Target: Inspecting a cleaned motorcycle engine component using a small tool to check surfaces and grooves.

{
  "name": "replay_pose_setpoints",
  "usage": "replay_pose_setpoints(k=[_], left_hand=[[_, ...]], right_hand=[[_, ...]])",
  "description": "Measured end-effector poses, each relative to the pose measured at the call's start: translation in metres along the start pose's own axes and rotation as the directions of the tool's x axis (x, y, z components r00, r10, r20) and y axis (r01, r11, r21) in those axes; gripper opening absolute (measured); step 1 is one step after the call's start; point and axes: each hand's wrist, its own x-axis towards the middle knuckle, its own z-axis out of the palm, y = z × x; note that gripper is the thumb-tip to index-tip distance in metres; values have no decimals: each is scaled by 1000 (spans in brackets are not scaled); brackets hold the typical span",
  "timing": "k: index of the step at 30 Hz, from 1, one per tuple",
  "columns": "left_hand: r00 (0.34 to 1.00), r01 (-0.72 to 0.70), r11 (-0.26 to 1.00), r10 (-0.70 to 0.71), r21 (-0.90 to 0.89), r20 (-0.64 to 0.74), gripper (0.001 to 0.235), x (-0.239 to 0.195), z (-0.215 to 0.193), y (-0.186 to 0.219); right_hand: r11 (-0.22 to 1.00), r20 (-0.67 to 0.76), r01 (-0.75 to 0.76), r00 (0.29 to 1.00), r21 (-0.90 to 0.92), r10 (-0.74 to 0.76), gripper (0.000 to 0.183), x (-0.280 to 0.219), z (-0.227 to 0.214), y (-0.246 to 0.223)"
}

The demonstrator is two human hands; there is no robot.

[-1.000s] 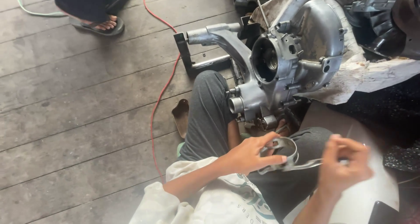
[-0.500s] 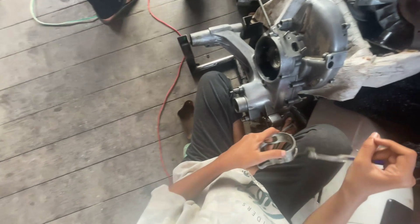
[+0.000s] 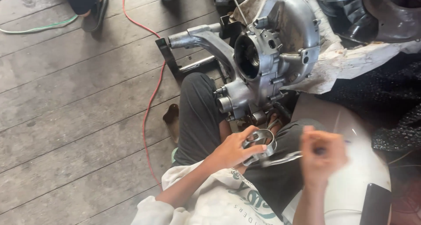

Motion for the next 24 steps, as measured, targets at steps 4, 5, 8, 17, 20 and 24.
replay_pose_setpoints(k=[4, 5, 8, 17, 20, 24], left_hand=[[1000, -12, 1000, 11, 29, 21, 61, -1, -1, 6], [1000, -26, 999, 26, 31, 10, 60, 0, 0, 8], [1000, -17, 999, 17, 45, -13, 60, 0, -8, 4], [992, 108, 994, -108, 10, 68, 67, 3, -7, 12], [993, 114, 993, -114, 5, 27, 67, 0, -19, 8], [989, 77, 996, -83, -53, -122, 66, -4, -26, 4]], right_hand=[[993, 138, 94, 985, 67, -103, 22, 5, 12, 1], [999, 84, 18, 996, 37, -21, 20, 8, 11, 19], [999, -62, 45, 997, -25, -47, 24, 19, 4, 26], [971, 2, 50, 999, 234, -52, 22, 9, 36, -5], [968, 51, -2, 999, 251, -11, 19, 6, 36, -8], [916, 366, -162, 930, 366, 18, 21, 9, 31, -27]])
